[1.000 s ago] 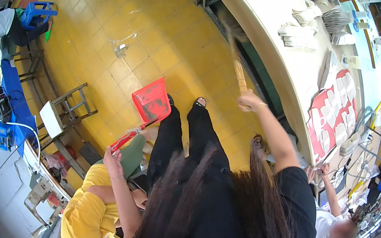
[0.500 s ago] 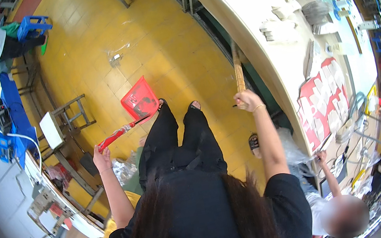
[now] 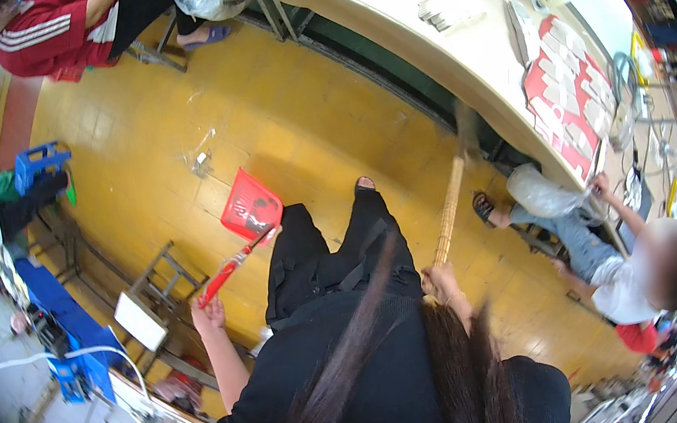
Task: The person sweeps debris on a yellow and red floor using a broom and a red dustpan. They gather small pieces of trash into the dustpan and move around a cluttered workshop area while other people work at nearby tables.
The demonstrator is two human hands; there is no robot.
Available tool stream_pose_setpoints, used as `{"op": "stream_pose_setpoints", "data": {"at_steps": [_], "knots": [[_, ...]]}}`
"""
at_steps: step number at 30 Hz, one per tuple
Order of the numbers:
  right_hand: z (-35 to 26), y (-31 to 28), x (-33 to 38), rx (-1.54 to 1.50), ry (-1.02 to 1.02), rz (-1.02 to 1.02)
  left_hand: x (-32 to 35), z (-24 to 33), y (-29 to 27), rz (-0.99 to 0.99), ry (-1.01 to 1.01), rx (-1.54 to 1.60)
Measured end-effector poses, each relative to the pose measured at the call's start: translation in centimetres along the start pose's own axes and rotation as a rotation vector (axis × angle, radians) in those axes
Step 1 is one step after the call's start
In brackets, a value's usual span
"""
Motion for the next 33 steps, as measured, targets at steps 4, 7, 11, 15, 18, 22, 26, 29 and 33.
{"op": "stream_pose_setpoints", "data": {"at_steps": [4,7,11,15,18,22,26,29,33], "knots": [[-4.4,6.3,-2.8,-0.551,0.227,-0.256,-2.5,3.3,-1.7,0.009,-0.069,-0.074],[-7.9,13.2,-5.4,-0.754,0.393,-0.354,-4.5,5.7,-3.1,-0.010,-0.089,-0.108],[-8.0,28.0,-4.7,-0.557,0.199,-0.456,-6.6,8.6,-6.3,-0.044,-0.063,-0.146],[-7.7,39.9,-1.0,-0.352,0.137,-0.677,-8.2,10.0,-9.3,0.003,-0.035,-0.174],[-8.2,46.1,1.7,-0.233,0.050,-0.541,-9.1,10.6,-11.6,-0.006,0.068,-0.211],[-9.3,51.5,5.7,0.019,-0.085,-0.370,-10.3,9.8,-14.0,0.092,-0.004,-0.181],[-9.3,52.7,9.1,0.221,-0.153,-0.413,-10.3,7.5,-15.5,0.119,0.003,-0.179],[-8.5,52.2,11.4,0.280,-0.132,-0.443,-10.0,5.8,-16.8,0.135,0.036,-0.185],[-6.8,51.6,14.8,0.384,-0.118,-0.569,-9.7,3.6,-19.0,0.224,0.071,-0.179]]}}
Point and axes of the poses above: each hand's wrist, its own x-axis away from the middle knuckle, its own y-axis out of the palm, z = x × y, the point moved 3 cm from there along -x, towards the middle knuckle, and after that the axes turned 13 degrees about z, right-handed, at the moved point
